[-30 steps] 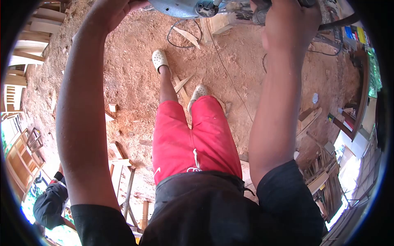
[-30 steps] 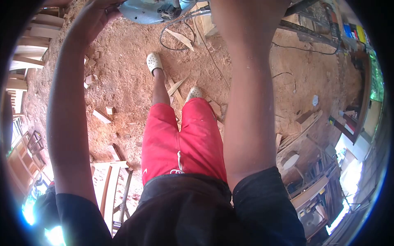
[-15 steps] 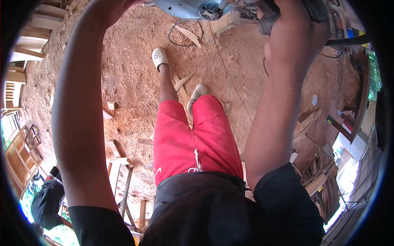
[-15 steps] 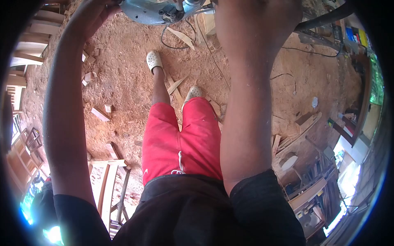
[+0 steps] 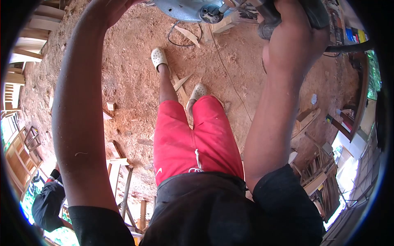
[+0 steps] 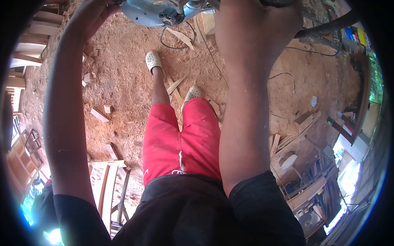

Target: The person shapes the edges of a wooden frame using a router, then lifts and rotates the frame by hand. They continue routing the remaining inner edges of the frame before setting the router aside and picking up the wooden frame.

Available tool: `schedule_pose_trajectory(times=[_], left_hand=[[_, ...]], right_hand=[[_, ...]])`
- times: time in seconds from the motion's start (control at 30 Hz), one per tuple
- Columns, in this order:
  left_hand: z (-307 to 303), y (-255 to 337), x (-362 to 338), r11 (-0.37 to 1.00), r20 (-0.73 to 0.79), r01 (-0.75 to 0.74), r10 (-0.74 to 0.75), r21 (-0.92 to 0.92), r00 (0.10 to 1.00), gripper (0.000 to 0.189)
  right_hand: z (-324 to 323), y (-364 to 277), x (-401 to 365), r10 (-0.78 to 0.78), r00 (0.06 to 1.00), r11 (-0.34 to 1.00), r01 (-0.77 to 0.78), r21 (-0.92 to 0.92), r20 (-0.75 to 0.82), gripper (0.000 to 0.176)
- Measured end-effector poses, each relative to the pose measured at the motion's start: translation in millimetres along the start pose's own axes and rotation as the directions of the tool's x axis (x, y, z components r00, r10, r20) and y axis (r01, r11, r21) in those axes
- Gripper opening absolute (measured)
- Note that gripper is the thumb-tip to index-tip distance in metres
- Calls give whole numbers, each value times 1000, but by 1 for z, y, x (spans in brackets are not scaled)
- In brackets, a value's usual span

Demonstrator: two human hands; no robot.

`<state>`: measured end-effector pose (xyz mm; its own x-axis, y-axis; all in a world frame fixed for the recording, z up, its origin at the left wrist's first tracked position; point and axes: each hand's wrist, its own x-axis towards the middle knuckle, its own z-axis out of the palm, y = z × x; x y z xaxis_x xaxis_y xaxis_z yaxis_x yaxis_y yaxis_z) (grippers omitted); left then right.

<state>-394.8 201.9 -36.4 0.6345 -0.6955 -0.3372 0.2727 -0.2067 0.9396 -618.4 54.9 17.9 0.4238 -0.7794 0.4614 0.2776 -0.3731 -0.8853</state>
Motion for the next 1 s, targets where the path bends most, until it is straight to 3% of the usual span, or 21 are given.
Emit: schedule_pose_trajectory(times=[0.2,0.4,0.53,0.6,0.73,0.9,1.0], left_hand=[[0,-1,-1,1000,28,-2,3,-26,1000,11],[-4,-3,-3,999,21,-25,24,38,999,9],[-5,-4,-1,999,24,-39,38,36,999,9],[-6,-6,-1,998,37,-61,60,25,998,9],[-5,-6,-3,998,20,-60,60,29,998,10],[-7,-6,-4,998,28,-58,57,37,998,10],[-9,-8,-1,998,57,-64,63,19,996,10]], right_hand=[[-3,0,-6,-7,999,996,4,90,35,26],[5,-3,-11,-5,999,998,8,56,-49,23],[-10,-7,-9,25,988,987,-48,151,151,17],[-9,-9,-10,31,984,984,-61,166,177,14],[0,6,-10,-80,997,996,80,44,-7,12],[-4,-5,-14,17,997,987,-28,161,71,14],[1,-4,-15,-8,1000,994,7,111,9,14]])
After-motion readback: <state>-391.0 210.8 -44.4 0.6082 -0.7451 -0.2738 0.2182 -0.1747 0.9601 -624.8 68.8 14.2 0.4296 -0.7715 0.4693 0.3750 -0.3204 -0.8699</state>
